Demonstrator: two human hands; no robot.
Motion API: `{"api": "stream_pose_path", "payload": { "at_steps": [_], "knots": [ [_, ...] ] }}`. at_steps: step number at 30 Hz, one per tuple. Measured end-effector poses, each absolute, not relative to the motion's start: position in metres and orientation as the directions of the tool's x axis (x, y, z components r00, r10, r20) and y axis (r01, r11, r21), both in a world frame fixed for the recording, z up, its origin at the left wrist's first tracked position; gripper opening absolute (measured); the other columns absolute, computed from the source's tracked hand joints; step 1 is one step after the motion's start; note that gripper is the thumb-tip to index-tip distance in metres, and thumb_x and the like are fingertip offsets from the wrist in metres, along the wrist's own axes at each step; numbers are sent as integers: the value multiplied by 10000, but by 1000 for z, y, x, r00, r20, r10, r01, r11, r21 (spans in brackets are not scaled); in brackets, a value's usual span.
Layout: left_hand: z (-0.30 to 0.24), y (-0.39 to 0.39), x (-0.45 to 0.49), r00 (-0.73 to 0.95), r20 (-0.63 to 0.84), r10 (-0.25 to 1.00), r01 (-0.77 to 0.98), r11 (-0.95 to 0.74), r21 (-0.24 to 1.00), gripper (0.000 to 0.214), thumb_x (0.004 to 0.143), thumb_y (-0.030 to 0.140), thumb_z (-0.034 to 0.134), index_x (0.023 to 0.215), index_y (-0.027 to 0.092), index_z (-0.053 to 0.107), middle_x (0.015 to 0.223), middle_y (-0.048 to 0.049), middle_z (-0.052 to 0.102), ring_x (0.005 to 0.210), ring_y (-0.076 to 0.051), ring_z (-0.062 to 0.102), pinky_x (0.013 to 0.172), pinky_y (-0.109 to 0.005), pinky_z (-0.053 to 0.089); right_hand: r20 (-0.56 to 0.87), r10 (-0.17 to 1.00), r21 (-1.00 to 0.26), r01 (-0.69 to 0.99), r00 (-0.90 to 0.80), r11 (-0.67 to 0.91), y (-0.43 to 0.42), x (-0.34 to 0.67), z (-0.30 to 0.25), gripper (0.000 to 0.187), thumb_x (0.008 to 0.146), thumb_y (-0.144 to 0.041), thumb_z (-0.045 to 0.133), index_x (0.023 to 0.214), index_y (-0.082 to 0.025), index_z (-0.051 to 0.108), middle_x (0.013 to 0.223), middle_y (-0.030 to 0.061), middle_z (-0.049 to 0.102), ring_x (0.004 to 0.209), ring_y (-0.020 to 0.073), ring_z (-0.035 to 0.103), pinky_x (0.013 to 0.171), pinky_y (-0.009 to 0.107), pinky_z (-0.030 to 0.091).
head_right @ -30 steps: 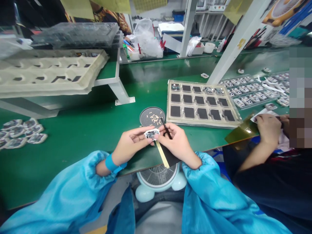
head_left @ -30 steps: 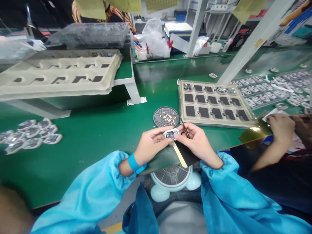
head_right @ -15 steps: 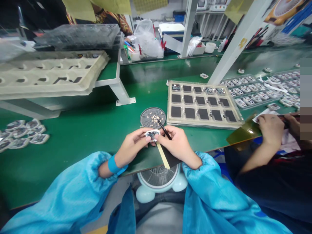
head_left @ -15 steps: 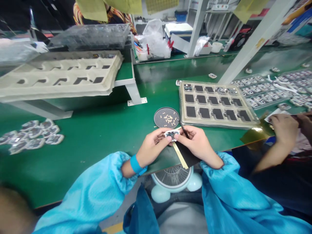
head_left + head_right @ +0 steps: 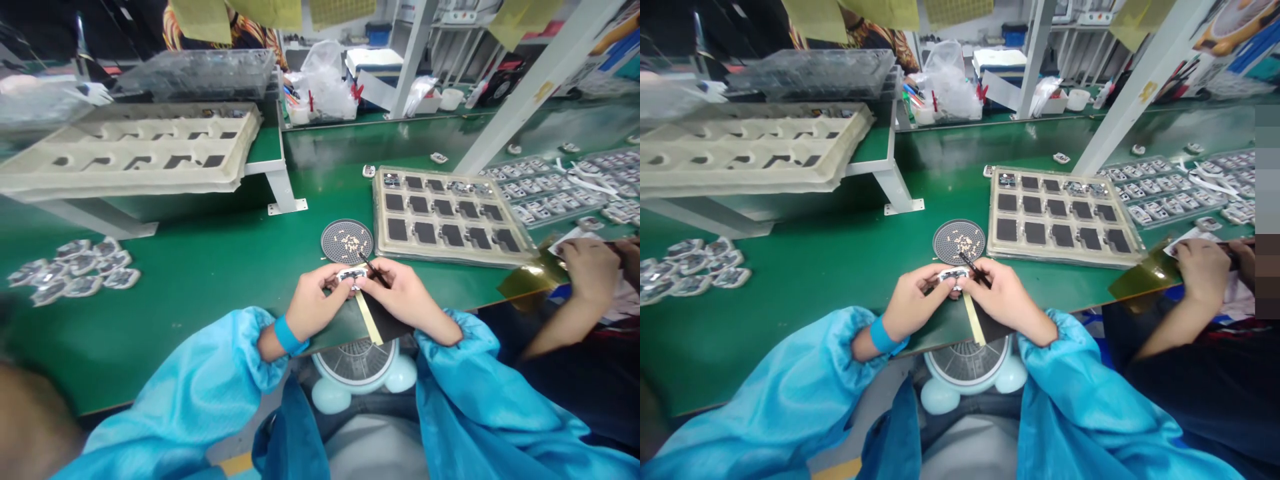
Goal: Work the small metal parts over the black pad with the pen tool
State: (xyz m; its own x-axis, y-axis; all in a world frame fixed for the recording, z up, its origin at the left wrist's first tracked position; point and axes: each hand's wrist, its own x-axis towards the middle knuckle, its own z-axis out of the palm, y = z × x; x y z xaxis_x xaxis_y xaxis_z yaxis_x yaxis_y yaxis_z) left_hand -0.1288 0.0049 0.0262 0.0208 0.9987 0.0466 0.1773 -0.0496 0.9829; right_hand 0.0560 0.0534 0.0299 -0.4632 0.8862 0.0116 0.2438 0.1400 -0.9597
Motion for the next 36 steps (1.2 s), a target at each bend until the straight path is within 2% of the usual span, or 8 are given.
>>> {"api": "stream_pose_path", "payload": {
  "at_steps": [5, 9, 17, 22, 26, 29, 32, 36],
  "knots": [
    [29, 3, -131, 69, 241, 968, 529, -241, 814, 170, 922, 246, 620, 1028, 191, 742, 831, -20, 734, 694, -145, 600, 697, -262, 471, 220, 840, -868, 293, -496, 400, 68, 68, 51, 197, 919, -402, 690, 1028, -238, 702, 979, 54, 701, 906, 219, 653, 840, 369, 521],
    [29, 4, -131, 64, 266, 962, 547, -257, 797, 158, 917, 222, 616, 1013, 188, 737, 830, -12, 726, 685, -135, 587, 688, -249, 452, 402, 689, -724, 252, -603, 643, 73, 66, 55, 116, 937, -344, 684, 937, -231, 708, 931, 60, 680, 890, 216, 647, 817, 372, 532],
    [24, 7, -133, 49, 262, 964, 546, -246, 801, 162, 867, 176, 619, 980, 184, 735, 744, 17, 670, 637, -112, 546, 631, -235, 418, 492, 505, -499, 246, -709, 831, 75, 72, 40, 186, 984, -222, 605, 1148, -237, 691, 1065, 74, 661, 943, 193, 659, 794, 331, 559],
    [22, 12, -131, 8, 94, 996, 340, -91, 936, 166, 859, 202, 599, 960, 159, 724, 708, -8, 691, 622, -138, 619, 604, -248, 467, 335, 504, -403, 363, -796, 840, 77, 66, 49, 181, 1016, -183, 492, 1152, -192, 611, 1121, 101, 626, 965, 208, 641, 754, 321, 541],
    [18, 19, -135, -26, -32, 999, 88, 34, 996, 172, 867, 271, 604, 944, 137, 681, 715, -32, 697, 635, -165, 672, 624, -275, 544, 339, 518, -488, 324, -785, 810, 90, 55, 56, 104, 1030, -265, 503, 1062, -193, 571, 1044, 80, 611, 900, 194, 614, 759, 312, 517],
    [15, 23, -143, -91, 20, 996, 187, -2, 982, 126, 863, 244, 589, 913, 158, 666, 676, -5, 662, 592, -146, 632, 588, -253, 508, 374, 627, -487, 431, -683, 760, 107, 44, 62, 122, 1033, -282, 501, 1006, -189, 574, 989, 69, 607, 876, 196, 603, 775, 319, 489],
    [15, 24, -151, -114, 108, 988, 364, -59, 930, 110, 868, 202, 546, 873, 181, 654, 646, 18, 627, 577, -132, 590, 580, -239, 456, 293, 741, -330, 663, -604, 671, 117, 32, 68, 197, 1032, -273, 480, 959, -167, 630, 968, 90, 611, 795, 207, 595, 706, 334, 449],
    [16, 26, -156, -116, 141, 983, 460, -73, 885, 119, 864, 190, 522, 848, 195, 640, 660, 20, 629, 605, -140, 582, 598, -245, 434, 287, 764, -322, 692, -578, 646, 110, 34, 75, 228, 1026, -247, 476, 1020, -168, 689, 973, 95, 628, 830, 219, 617, 730, 345, 456]
  ]
}}
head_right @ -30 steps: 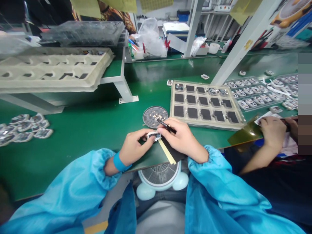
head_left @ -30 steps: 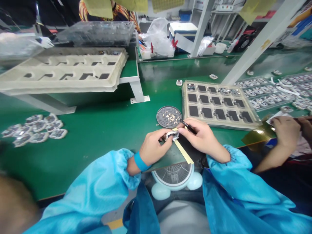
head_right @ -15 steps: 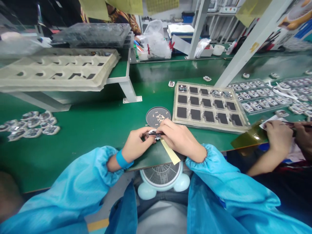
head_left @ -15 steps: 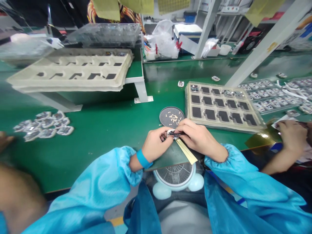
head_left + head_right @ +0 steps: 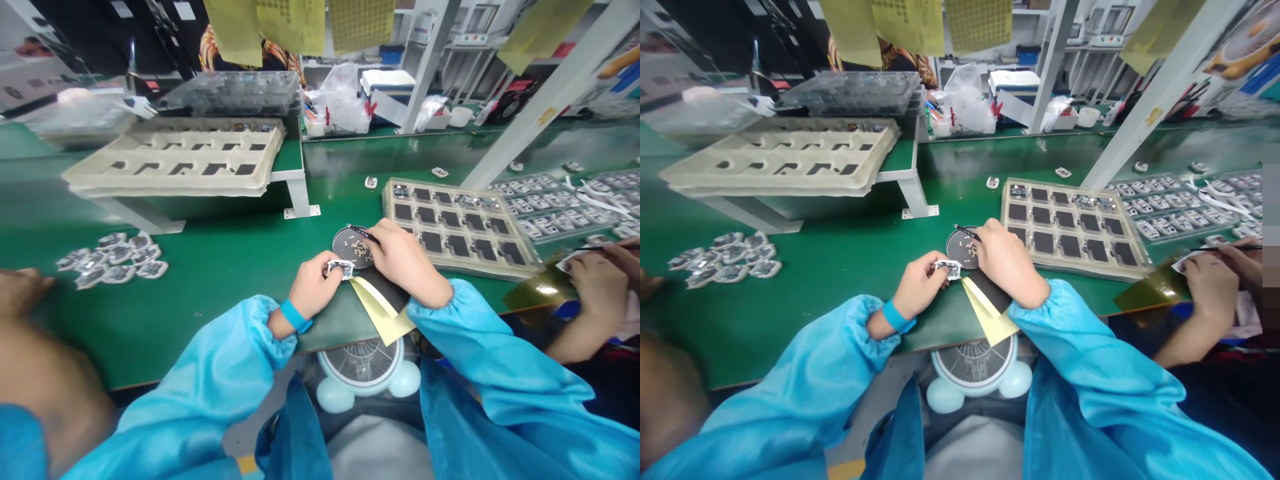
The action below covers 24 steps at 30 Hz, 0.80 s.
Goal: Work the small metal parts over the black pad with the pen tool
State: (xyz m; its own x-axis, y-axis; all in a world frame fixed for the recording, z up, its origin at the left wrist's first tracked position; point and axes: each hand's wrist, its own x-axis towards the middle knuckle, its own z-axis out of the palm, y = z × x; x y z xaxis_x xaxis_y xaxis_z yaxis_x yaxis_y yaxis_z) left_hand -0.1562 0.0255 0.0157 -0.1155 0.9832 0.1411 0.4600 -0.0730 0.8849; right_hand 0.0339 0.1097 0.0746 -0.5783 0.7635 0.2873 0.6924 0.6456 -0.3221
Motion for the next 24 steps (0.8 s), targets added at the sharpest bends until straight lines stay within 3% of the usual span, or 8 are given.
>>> {"api": "stream_pose_path", "payload": {
  "at_steps": [3, 6, 11, 18, 24],
  "knots": [
    [16, 26, -157, -103, 146, 984, 491, -77, 868, 121, 859, 194, 522, 835, 199, 640, 668, 18, 631, 622, -148, 582, 612, -250, 430, 297, 765, -425, 639, -571, 641, 91, 51, 71, 195, 1008, -275, 534, 1007, -184, 706, 936, 74, 653, 867, 220, 635, 778, 351, 478],
    [14, 26, -156, -65, 120, 991, 507, -71, 859, 127, 854, 198, 526, 835, 198, 652, 656, 17, 625, 623, -154, 581, 614, -253, 429, 208, 794, -474, 651, -571, 592, 70, 67, 56, 137, 945, -300, 646, 1010, -199, 713, 938, 62, 679, 876, 229, 652, 786, 363, 496],
    [10, 29, -159, -52, 112, 992, 421, -80, 903, 118, 856, 194, 532, 844, 197, 648, 716, 5, 666, 639, -156, 605, 633, -256, 459, 166, 853, -536, 681, -495, 499, 49, 86, 31, 253, 910, -344, 704, 1125, -211, 696, 1056, 72, 681, 958, 237, 675, 845, 374, 525],
    [10, 38, -161, -43, 112, 993, 282, -96, 955, 111, 864, 212, 566, 930, 174, 647, 810, -22, 694, 639, -146, 645, 643, -263, 517, 118, 840, -451, 725, -529, 520, 51, 91, 20, 361, 893, -454, 711, 1244, -369, 708, 987, 25, 677, 881, 234, 702, 724, 341, 527],
    [27, 12, -168, -87, 176, 981, 400, -127, 908, 228, 923, 264, 579, 1123, 178, 647, 950, -63, 751, 771, -183, 697, 687, -288, 556, 232, 805, -462, 666, -546, 585, 47, 88, 1, 370, 943, -504, 627, 1267, -336, 689, 975, 33, 681, 827, 219, 712, 682, 328, 533]
  ]
}}
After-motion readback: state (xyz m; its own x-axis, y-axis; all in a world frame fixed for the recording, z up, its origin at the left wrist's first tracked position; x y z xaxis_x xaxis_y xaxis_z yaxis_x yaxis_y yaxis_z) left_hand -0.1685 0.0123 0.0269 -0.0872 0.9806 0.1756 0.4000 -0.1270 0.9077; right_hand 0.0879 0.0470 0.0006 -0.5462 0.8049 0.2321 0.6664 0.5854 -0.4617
